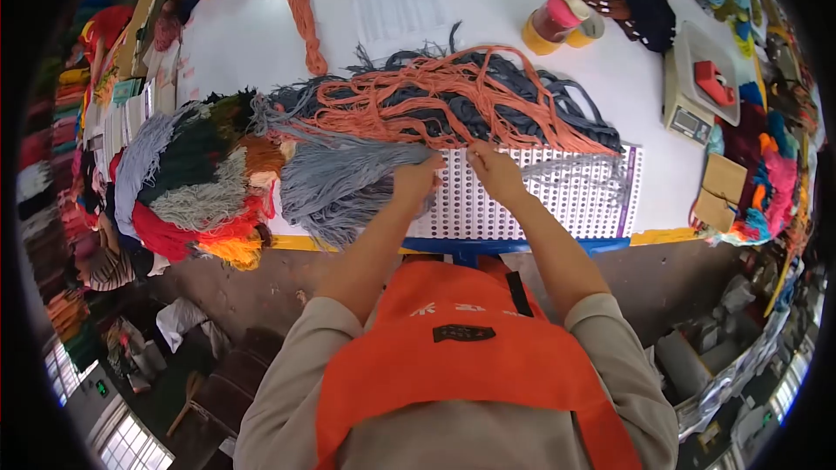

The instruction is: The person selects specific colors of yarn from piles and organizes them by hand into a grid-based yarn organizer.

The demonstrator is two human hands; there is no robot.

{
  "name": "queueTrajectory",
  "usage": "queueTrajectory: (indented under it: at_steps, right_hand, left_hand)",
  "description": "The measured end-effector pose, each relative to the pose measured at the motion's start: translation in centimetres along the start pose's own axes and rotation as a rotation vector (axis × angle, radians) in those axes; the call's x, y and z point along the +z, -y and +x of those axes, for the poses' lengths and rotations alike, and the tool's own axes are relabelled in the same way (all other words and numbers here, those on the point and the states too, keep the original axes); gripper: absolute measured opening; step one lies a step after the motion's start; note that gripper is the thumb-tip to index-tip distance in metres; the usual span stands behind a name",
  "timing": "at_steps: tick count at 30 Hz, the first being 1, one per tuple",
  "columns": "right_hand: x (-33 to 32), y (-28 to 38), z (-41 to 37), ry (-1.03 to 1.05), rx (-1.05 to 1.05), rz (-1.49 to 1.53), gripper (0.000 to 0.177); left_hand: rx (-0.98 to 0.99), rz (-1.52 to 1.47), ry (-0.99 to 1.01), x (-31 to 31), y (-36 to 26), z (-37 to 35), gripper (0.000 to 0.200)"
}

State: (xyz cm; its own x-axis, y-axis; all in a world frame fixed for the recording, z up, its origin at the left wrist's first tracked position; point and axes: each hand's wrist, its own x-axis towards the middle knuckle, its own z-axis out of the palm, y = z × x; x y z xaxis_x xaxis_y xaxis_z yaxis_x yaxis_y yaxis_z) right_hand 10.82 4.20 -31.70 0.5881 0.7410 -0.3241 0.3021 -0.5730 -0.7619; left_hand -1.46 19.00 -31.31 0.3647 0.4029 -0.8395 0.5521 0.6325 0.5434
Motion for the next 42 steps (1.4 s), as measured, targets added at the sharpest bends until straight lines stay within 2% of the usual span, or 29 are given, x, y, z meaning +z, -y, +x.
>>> queueTrajectory:
  at_steps: [2, 3, 4, 5, 6, 8, 9, 11, 14, 15, 17, 21, 23, 25, 27, 29, 30, 31, 32, 33, 34, 35, 36, 37, 39, 42]
  right_hand:
    - [2.2, -1.3, 1.3, -0.066, -0.109, -0.088, 0.014]
    - [2.9, -2.1, 1.6, -0.113, -0.167, -0.147, 0.012]
    - [2.8, -2.0, 1.7, -0.091, -0.156, -0.152, 0.012]
    - [2.5, -1.9, 1.6, -0.069, -0.144, -0.159, 0.012]
    - [2.4, -1.7, 1.5, -0.091, -0.175, -0.148, 0.012]
    - [2.0, -1.3, 1.6, -0.068, -0.153, -0.139, 0.012]
    - [1.9, -1.3, 1.6, -0.046, -0.134, -0.137, 0.013]
    - [1.9, -1.3, 1.7, -0.034, -0.115, -0.118, 0.014]
    - [2.2, -2.0, 2.0, -0.012, -0.101, -0.097, 0.018]
    - [2.3, -2.1, 2.1, -0.002, -0.099, -0.086, 0.017]
    - [2.2, -2.1, 2.2, 0.016, -0.096, -0.075, 0.016]
    - [1.0, -1.7, 2.3, 0.097, -0.012, 0.04, 0.017]
    - [0.7, -1.8, 2.5, 0.11, 0.011, 0.105, 0.017]
    - [0.6, -1.7, 2.6, 0.123, 0.027, 0.108, 0.018]
    - [0.7, -1.7, 2.7, 0.125, 0.034, 0.105, 0.018]
    - [0.7, -2.1, 2.7, 0.164, 0.067, 0.159, 0.023]
    - [0.5, -2.1, 2.8, 0.162, 0.069, 0.155, 0.023]
    - [0.4, -2.1, 2.9, 0.222, 0.12, 0.458, 0.027]
    - [0.3, -2.2, 3.0, 0.283, 0.172, 0.761, 0.032]
    - [0.0, -2.8, 3.2, 0.323, 0.192, 0.755, 0.037]
    - [0.0, -2.8, 3.2, 0.328, 0.193, 0.751, 0.037]
    - [-0.1, -2.8, 3.3, 0.317, 0.136, 0.533, 0.036]
    - [-0.1, -2.7, 3.3, 0.304, 0.08, 0.317, 0.036]
    - [-0.1, -2.4, 3.2, 0.306, 0.079, 0.317, 0.036]
    - [0.1, -1.8, 3.1, 0.21, -0.038, 0.107, 0.034]
    - [0.5, -1.7, 3.2, 0.173, -0.042, 0.074, 0.034]
  left_hand:
    - [0.002, 0.104, -0.053, 0.3, 1.9, 2.3, 0.028]
    - [0.272, 0.363, 0.01, -0.9, 5.8, 6.1, 0.03]
    - [0.541, 0.621, 0.081, -0.7, 5.4, 6.0, 0.033]
    - [0.411, 0.785, -0.001, -0.1, 5.3, 5.7, 0.039]
    - [0.404, 0.791, -0.004, -0.3, 6.0, 6.0, 0.039]
    - [0.511, 0.574, 0.026, -0.5, 7.4, 6.8, 0.04]
    - [0.506, 0.574, 0.025, -0.9, 8.2, 7.8, 0.04]
    - [0.605, 0.809, 0.079, -1.7, 9.5, 9.4, 0.029]
    - [0.675, 0.797, 0.101, -0.3, 4.5, 5.4, 0.024]
    - [0.67, 0.793, 0.101, 0.0, 3.6, 4.9, 0.024]
    - [0.512, 0.663, 0.219, 0.2, 2.3, 4.5, 0.019]
    - [0.572, 0.434, 0.107, -0.9, 0.7, 2.8, 0.018]
    - [0.213, 0.029, 0.139, -2.0, -0.1, 2.1, 0.015]
    - [0.211, -0.077, 0.149, -1.7, 0.2, 1.5, 0.015]
    - [-0.097, -0.483, 0.502, -1.1, 0.0, 0.8, 0.019]
    - [-0.141, -0.516, 0.55, -0.1, -0.6, 0.1, 0.021]
    - [-0.079, -0.223, 0.526, 0.5, -0.7, 0.2, 0.023]
    - [-0.016, 0.066, 0.492, 1.0, -0.9, 0.4, 0.024]
    - [-0.123, 0.473, 0.35, 1.5, -1.1, 0.5, 0.033]
    - [-0.126, 0.465, 0.35, 1.3, 0.3, 1.7, 0.033]
    - [0.215, 0.691, 0.267, 0.7, 2.6, 3.6, 0.038]
    - [0.563, 0.908, 0.171, 0.4, 3.9, 4.6, 0.042]
    - [0.561, 0.905, 0.168, 0.3, 3.6, 4.2, 0.042]
    - [0.521, 0.911, 0.151, 0.1, 2.5, 3.0, 0.04]
    - [0.44, 0.926, 0.117, -0.8, -0.1, 0.3, 0.034]
    - [0.357, 0.948, 0.08, -3.9, -1.9, -0.8, 0.03]
